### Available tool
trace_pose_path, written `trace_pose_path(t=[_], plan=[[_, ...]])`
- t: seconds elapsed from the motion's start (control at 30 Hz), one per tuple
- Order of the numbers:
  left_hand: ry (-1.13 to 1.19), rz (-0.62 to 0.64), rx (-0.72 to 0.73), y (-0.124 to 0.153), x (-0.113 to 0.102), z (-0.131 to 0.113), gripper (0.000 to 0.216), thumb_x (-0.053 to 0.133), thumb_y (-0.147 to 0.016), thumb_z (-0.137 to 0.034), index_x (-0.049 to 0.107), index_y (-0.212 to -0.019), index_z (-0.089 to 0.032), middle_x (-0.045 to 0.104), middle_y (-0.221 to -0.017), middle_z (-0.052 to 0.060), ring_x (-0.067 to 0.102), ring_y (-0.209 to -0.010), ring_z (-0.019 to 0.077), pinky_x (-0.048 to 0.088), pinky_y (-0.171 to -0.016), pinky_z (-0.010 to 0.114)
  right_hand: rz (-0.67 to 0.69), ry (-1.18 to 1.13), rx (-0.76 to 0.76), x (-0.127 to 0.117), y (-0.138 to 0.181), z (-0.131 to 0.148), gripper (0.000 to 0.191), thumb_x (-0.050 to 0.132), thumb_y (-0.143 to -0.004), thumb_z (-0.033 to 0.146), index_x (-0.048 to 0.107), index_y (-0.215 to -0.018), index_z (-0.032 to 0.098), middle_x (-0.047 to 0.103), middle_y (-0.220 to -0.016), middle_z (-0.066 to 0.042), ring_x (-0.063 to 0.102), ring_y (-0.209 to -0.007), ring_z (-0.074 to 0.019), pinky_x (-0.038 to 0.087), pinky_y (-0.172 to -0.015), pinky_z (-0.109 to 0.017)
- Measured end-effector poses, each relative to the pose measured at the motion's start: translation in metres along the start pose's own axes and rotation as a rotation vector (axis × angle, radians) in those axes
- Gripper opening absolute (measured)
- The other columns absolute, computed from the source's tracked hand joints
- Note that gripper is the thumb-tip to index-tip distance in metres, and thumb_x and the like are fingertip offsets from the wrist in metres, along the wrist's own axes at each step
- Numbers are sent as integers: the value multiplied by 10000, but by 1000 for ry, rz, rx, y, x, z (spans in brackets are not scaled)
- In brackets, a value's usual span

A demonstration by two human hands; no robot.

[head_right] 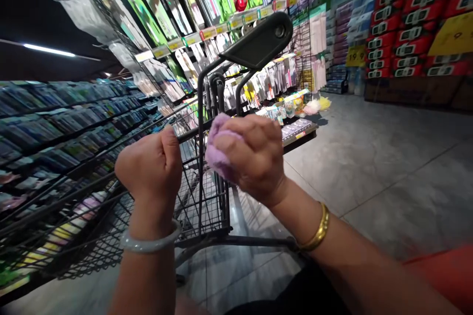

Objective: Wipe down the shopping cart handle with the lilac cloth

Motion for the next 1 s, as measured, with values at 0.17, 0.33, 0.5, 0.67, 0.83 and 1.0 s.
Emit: trace_pose_path(t=[0.17, 0.33, 0.5, 0.67, 0.83, 1.0], plan=[[24, -39, 16, 1, -4, -1, 470, 384, -1012, -366, 438, -578, -195, 446, -559, 12, 233, -515, 136, 105, -573, 349, 141, 29, -252, 18, 11, 33, 207, 718, -824, 267, 660, -1023, 266, 701, -1118, 25, 577, -1098, -161, 472, -913, -343], [33, -31, 16, 2, -6, -2, 482, 381, -1009, -367, 396, -559, -195, 398, -546, 4, 226, -518, 137, 102, -572, 348, -30, -4, -6, -10, -11, 3, 172, 682, -850, 312, 660, -1014, 266, 674, -1070, -20, 589, -1047, -192, 488, -973, -390], [29, -53, 6, 3, -8, 1, 475, 396, -1003, -364, 383, -558, -198, 389, -541, 2, 220, -525, 145, 102, -569, 346, 71, -19, -65, 5, -1, 17, 233, 734, -807, 288, 663, -1026, 253, 685, -1080, -19, 580, -1050, -189, 485, -943, -377], [25, -42, 8, 4, -8, 4, 471, 389, -1004, -372, 397, -564, -203, 419, -544, 7, 242, -528, 151, 112, -570, 341, 110, -1, -207, 8, 4, 24, 292, 764, -782, 304, 659, -1052, 272, 689, -1120, 16, 583, -1045, -166, 503, -925, -352], [26, -36, 1, 6, -9, 7, 480, 366, -1009, -377, 396, -561, -209, 412, -541, 6, 245, -530, 156, 115, -575, 343, -14, -41, 8, -11, -8, 2, 211, 718, -812, 279, 658, -1013, 256, 657, -1069, -32, 590, -1051, -199, 487, -980, -406], [30, -49, -2, 8, -11, 11, 472, 369, -1010, -374, 426, -571, -212, 431, -552, 8, 239, -527, 154, 116, -586, 351, 162, -38, -213, 22, 26, 44, 229, 749, -795, 282, 675, -1010, 267, 706, -1110, 16, 571, -1061, -176, 471, -907, -351]])
Point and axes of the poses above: each hand's wrist, its own y-axis away from the middle knuckle, its own x-axis out of the palm, z = x × y, the point moved 9 cm from there along -y, towards the middle knuckle
